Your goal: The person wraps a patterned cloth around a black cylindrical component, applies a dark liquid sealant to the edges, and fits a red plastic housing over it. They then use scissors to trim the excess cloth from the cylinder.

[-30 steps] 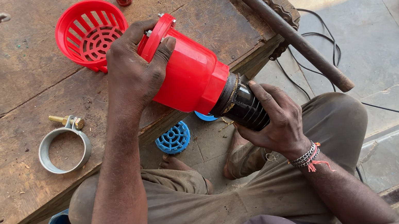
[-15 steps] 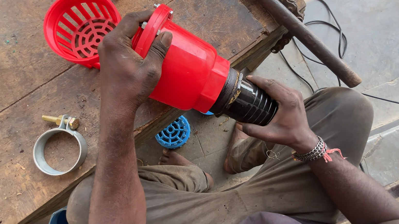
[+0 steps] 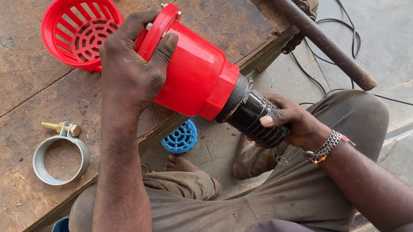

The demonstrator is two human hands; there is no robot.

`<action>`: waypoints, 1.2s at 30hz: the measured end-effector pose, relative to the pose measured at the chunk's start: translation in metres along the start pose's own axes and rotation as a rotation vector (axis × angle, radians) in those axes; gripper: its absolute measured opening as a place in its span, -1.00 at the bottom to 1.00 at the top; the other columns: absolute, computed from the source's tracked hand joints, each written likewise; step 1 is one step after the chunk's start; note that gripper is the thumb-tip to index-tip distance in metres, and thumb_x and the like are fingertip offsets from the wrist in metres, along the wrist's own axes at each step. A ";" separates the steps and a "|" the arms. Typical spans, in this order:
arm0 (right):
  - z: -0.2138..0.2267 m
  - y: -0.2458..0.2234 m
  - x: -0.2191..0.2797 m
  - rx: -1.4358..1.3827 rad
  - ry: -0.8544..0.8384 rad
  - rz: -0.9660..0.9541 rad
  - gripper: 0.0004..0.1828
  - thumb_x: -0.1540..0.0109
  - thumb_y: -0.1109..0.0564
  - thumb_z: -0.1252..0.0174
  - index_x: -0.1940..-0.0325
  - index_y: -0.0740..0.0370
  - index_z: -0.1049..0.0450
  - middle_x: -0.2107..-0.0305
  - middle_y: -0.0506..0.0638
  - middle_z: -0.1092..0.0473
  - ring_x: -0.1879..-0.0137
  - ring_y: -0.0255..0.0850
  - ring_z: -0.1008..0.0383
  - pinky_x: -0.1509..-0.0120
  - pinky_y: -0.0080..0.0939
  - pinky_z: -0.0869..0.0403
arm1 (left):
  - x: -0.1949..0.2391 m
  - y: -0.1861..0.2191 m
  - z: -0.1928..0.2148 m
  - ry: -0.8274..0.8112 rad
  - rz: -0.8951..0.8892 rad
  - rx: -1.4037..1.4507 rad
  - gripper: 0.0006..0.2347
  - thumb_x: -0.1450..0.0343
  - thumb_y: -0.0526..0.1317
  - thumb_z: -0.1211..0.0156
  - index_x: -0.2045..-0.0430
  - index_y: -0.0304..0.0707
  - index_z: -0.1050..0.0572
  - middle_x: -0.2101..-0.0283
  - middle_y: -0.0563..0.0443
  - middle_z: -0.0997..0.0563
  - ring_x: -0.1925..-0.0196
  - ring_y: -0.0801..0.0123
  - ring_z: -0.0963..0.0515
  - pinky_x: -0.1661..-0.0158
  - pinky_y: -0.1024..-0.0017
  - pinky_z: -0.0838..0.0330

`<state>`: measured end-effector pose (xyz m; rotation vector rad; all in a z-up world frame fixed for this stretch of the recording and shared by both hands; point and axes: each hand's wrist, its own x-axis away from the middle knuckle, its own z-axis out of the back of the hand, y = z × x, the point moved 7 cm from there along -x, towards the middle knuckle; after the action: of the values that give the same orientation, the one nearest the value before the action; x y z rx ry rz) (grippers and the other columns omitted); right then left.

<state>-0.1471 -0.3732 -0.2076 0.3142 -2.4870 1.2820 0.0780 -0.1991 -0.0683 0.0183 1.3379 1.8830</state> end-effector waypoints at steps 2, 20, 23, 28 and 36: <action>0.000 0.000 0.000 0.017 0.026 0.001 -0.09 0.03 0.02 -0.49 -0.29 0.45 -0.28 0.13 0.23 -0.47 0.12 -0.03 -0.60 0.12 -0.04 -0.67 | 0.000 0.002 0.001 0.010 -0.039 -0.014 -0.74 -0.54 -0.20 -0.35 -0.03 -0.35 -0.54 0.09 -0.16 -0.71 0.06 0.28 -0.74 0.04 0.33 -0.64; -0.015 -0.031 0.023 0.602 0.148 0.341 0.16 0.08 -0.10 -0.53 -0.48 0.43 -0.23 -0.15 0.15 -0.43 -0.22 -0.19 -0.47 -0.34 -0.24 -0.41 | -0.002 -0.002 -0.001 0.041 0.014 -0.004 -0.70 -0.49 -0.16 -0.35 -0.02 -0.36 -0.56 0.07 -0.16 -0.72 0.01 0.23 -0.74 -0.02 0.30 -0.61; -0.013 -0.034 0.022 0.675 0.166 0.346 0.15 0.09 -0.12 -0.52 -0.47 0.42 -0.26 -0.13 0.16 -0.46 -0.20 -0.17 -0.48 -0.34 -0.21 -0.42 | -0.003 -0.006 -0.002 0.006 0.070 0.033 -0.71 -0.48 -0.16 -0.33 -0.01 -0.33 -0.56 0.08 -0.12 -0.71 0.04 0.28 -0.74 0.02 0.34 -0.64; -0.019 -0.039 0.023 0.842 0.146 0.451 0.10 0.04 -0.10 -0.50 -0.47 0.41 -0.25 -0.17 0.17 -0.45 -0.29 -0.18 -0.45 -0.41 -0.21 -0.39 | -0.003 -0.003 -0.001 0.001 0.023 0.023 -0.73 -0.50 -0.19 -0.34 -0.01 -0.34 -0.56 0.08 -0.13 -0.70 0.02 0.27 -0.73 0.00 0.33 -0.63; -0.042 -0.054 0.033 1.262 0.225 0.676 0.05 0.04 -0.01 -0.42 -0.47 0.36 -0.21 -0.07 0.24 -0.46 -0.11 0.01 -0.60 -0.22 -0.09 -0.55 | -0.003 -0.003 -0.001 -0.006 0.046 0.022 -0.74 -0.50 -0.19 -0.34 -0.01 -0.34 -0.56 0.09 -0.11 -0.70 0.05 0.29 -0.73 0.02 0.33 -0.64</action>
<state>-0.1518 -0.3714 -0.1320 -0.4365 -1.2826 2.8157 0.0815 -0.2015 -0.0698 0.0667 1.3646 1.9049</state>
